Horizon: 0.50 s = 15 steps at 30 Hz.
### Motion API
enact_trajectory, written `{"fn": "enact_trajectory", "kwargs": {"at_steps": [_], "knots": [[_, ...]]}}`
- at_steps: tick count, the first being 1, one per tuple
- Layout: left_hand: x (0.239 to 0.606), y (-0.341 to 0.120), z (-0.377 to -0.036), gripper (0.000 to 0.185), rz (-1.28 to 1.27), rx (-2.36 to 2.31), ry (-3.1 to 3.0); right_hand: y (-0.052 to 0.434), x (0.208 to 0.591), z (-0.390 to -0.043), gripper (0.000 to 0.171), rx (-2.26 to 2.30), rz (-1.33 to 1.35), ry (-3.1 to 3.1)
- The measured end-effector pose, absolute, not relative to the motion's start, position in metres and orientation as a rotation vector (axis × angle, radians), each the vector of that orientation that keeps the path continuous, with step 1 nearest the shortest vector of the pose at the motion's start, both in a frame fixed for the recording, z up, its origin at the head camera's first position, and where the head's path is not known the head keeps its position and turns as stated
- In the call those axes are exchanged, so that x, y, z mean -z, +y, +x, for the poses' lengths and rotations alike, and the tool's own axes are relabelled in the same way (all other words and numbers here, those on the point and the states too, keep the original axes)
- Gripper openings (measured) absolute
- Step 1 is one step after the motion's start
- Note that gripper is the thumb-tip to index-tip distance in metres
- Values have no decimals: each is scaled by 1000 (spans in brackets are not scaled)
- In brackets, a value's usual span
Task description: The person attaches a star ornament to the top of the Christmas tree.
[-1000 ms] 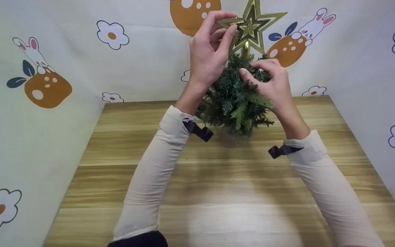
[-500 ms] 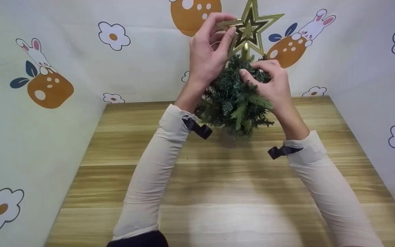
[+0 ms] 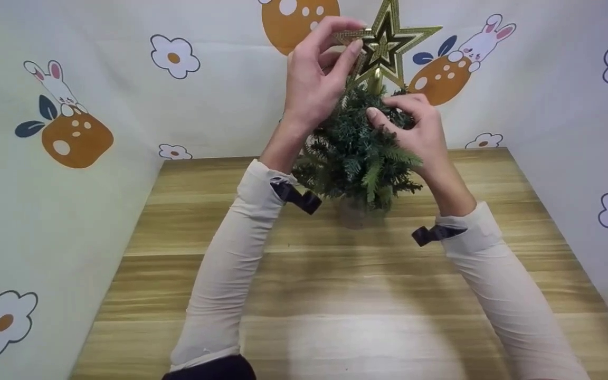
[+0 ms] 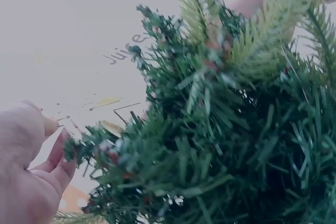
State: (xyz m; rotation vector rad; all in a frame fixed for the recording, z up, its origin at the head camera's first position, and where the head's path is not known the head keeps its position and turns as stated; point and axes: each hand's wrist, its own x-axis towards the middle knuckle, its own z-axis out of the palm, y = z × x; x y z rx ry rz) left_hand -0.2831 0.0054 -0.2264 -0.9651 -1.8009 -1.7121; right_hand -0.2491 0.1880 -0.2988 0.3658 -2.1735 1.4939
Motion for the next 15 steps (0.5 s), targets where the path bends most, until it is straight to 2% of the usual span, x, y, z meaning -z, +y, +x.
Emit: {"fn": "enact_trajectory", "kwargs": {"at_steps": [15], "knots": [[229,-1,-286,26,-1000,1709,-1817,188,299,-250,31,-1490,351,-2173]]}}
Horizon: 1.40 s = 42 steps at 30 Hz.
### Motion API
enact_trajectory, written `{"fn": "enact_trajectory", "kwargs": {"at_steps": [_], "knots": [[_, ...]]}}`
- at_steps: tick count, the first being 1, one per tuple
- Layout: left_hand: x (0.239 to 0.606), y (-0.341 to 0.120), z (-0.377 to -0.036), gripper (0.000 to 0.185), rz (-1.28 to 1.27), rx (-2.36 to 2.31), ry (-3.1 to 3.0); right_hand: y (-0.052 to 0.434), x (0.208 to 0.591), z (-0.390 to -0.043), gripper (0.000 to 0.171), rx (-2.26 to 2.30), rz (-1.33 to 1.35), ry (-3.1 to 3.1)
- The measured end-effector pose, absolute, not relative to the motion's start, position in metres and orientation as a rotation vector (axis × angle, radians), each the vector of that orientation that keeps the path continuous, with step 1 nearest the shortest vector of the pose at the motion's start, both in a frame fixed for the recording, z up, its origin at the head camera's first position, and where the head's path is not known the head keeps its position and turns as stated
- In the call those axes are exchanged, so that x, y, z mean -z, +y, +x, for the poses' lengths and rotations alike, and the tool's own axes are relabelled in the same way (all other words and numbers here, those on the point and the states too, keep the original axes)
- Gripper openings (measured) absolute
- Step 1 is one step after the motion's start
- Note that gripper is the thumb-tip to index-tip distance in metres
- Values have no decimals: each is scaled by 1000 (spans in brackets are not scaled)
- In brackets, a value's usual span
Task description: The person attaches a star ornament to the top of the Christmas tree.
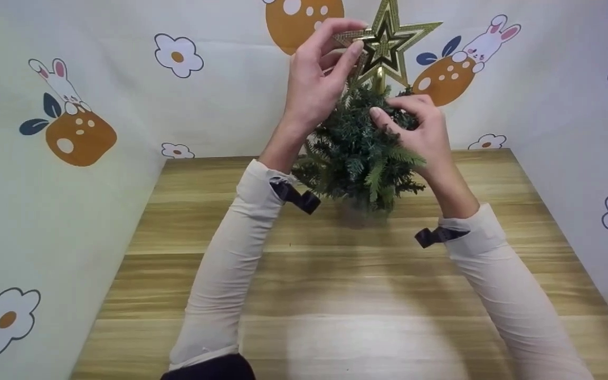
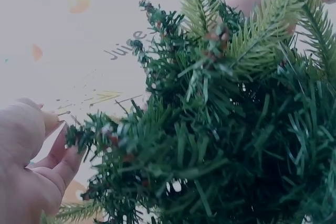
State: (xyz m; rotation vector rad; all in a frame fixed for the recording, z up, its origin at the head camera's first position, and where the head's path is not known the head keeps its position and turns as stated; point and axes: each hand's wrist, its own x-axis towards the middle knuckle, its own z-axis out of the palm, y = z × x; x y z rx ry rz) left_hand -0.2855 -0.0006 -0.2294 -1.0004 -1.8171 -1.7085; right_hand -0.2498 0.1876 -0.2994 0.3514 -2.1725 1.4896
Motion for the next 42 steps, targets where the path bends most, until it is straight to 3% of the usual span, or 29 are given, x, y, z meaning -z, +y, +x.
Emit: {"fn": "enact_trajectory", "kwargs": {"at_steps": [14,22,34,42], "knots": [[237,-11,-273,55,-936,1668,-1852,191,317,-267,39,-1228,269,-2184],[247,-26,-260,48,-873,1559,-1913,193,316,-263,41,-1080,297,-2238],[281,-55,-258,36,-871,1576,-1807,218,314,-270,29,-941,682,-2125],[296,-74,-261,33,-857,1536,-1817,221,307,-260,25,-957,712,-2077]]}}
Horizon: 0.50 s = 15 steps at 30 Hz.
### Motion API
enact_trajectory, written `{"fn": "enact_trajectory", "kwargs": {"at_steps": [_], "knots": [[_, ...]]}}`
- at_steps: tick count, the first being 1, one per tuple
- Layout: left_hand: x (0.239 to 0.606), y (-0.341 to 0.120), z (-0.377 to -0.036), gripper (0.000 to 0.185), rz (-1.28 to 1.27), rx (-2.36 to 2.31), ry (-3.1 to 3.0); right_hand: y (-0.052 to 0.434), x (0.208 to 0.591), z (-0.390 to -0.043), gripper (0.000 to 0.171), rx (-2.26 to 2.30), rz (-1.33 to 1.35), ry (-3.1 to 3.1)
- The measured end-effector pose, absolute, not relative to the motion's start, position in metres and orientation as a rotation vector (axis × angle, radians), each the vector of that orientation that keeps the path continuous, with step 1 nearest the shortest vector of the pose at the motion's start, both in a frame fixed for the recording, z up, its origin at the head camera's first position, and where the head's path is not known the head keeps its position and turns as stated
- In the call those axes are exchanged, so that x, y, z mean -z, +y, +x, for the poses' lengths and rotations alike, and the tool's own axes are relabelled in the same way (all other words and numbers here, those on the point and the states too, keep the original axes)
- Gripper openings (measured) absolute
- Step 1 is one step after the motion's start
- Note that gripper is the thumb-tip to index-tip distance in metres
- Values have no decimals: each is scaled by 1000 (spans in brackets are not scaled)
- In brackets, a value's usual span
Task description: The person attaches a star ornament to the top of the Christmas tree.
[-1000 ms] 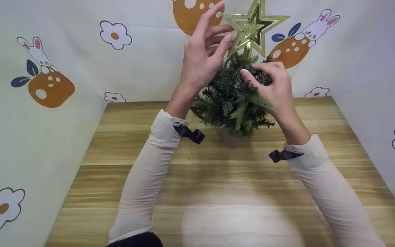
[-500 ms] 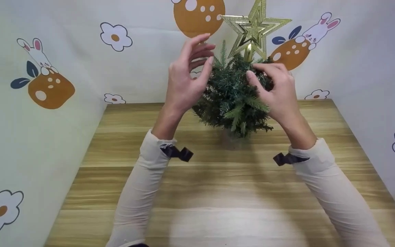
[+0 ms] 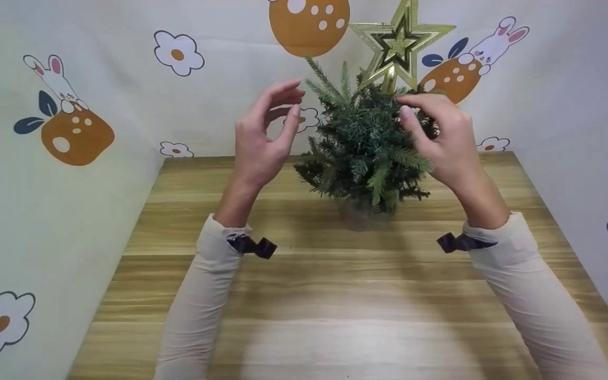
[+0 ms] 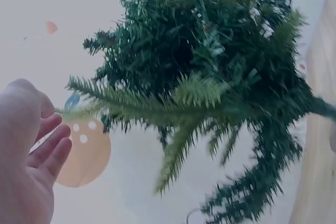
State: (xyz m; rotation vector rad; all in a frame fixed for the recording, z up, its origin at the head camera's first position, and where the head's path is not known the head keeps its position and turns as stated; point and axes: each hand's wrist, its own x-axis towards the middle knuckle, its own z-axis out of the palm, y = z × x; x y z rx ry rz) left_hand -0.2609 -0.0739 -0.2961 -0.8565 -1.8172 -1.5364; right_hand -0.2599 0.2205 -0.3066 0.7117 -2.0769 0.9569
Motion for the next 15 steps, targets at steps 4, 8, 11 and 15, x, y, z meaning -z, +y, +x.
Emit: {"fn": "enact_trajectory", "kwargs": {"at_steps": [4,8,11,15], "knots": [[305,-85,-260,33,-806,1444,-1879,218,294,-241,22,-955,729,-1998],[325,-100,-273,35,-742,1331,-1955,225,291,-232,24,-974,712,-1939],[342,-113,-283,37,-685,1226,-2046,238,296,-231,25,-982,665,-1938],[358,-130,-288,40,-599,1072,-2146,260,309,-234,27,-966,548,-1993]]}}
